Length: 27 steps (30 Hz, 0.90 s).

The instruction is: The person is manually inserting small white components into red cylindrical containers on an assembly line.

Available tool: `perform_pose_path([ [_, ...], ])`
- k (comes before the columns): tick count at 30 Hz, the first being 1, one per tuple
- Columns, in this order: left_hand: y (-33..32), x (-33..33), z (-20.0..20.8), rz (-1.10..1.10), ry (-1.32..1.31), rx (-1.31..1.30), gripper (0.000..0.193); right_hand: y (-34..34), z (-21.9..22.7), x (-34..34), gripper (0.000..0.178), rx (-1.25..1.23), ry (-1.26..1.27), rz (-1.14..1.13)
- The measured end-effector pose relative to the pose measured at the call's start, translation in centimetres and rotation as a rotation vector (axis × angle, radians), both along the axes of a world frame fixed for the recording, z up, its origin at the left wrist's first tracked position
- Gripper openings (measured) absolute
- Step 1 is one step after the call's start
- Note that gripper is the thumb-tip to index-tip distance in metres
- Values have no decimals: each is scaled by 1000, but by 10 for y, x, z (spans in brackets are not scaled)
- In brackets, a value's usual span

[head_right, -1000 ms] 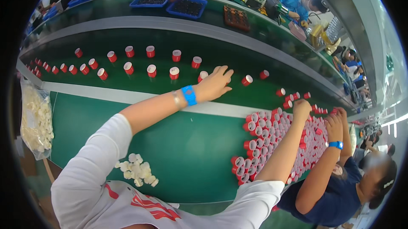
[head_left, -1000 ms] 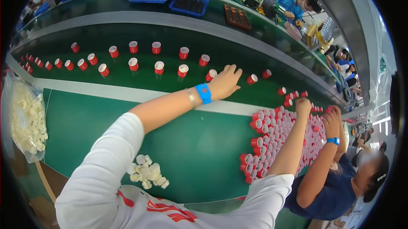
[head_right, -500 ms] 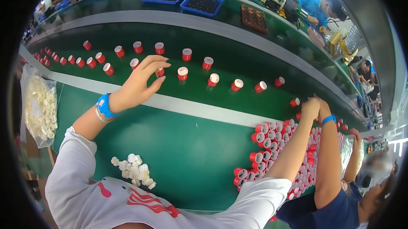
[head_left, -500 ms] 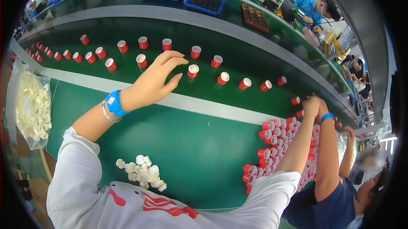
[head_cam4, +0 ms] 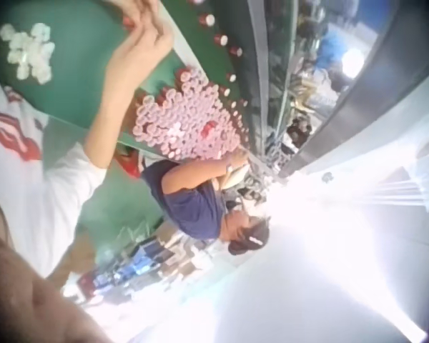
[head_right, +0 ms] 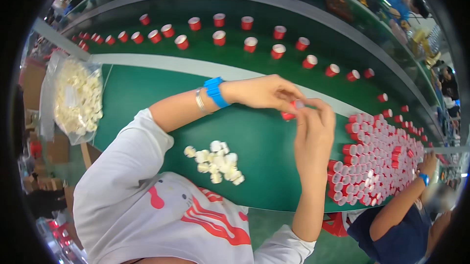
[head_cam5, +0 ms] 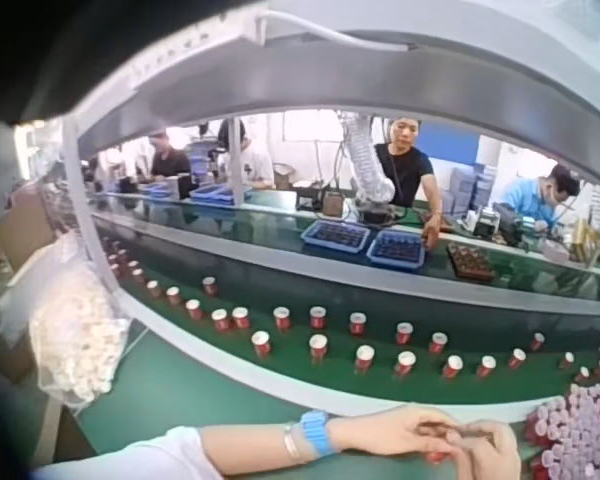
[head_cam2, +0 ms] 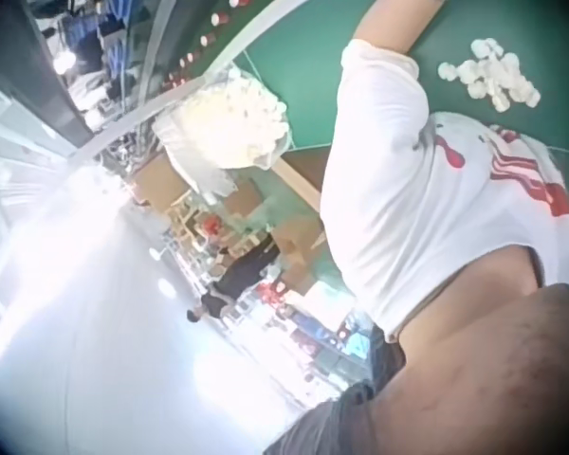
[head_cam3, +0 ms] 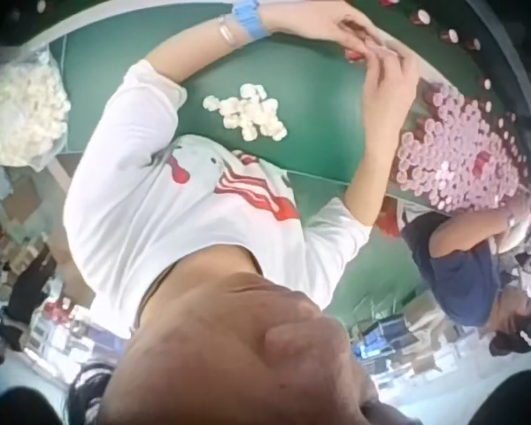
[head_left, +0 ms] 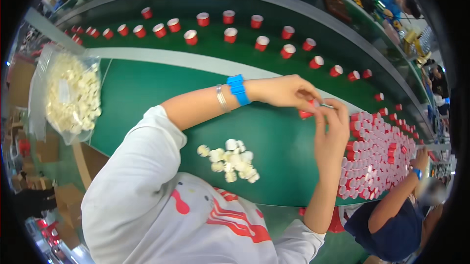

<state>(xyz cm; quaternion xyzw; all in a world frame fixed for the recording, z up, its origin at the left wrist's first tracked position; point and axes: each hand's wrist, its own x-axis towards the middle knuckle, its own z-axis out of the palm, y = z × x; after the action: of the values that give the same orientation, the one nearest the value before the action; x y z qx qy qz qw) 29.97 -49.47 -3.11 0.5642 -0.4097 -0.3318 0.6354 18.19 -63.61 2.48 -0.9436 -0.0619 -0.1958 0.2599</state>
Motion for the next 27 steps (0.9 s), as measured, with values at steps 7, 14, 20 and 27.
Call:
perform_pose_path([
  [7,29,35,-7,254,-16,-116,33,76,-27,-14,15,-43,156,502],
  [14,30,35,0,245,-61,-91,34,153,-71,-35,16,-104,308,798],
  [20,26,34,-2,277,-47,-135,36,137,-49,-26,18,9,303,719],
  [27,24,33,-13,211,12,-16,37,10,-40,19,15,964,141,233],
])
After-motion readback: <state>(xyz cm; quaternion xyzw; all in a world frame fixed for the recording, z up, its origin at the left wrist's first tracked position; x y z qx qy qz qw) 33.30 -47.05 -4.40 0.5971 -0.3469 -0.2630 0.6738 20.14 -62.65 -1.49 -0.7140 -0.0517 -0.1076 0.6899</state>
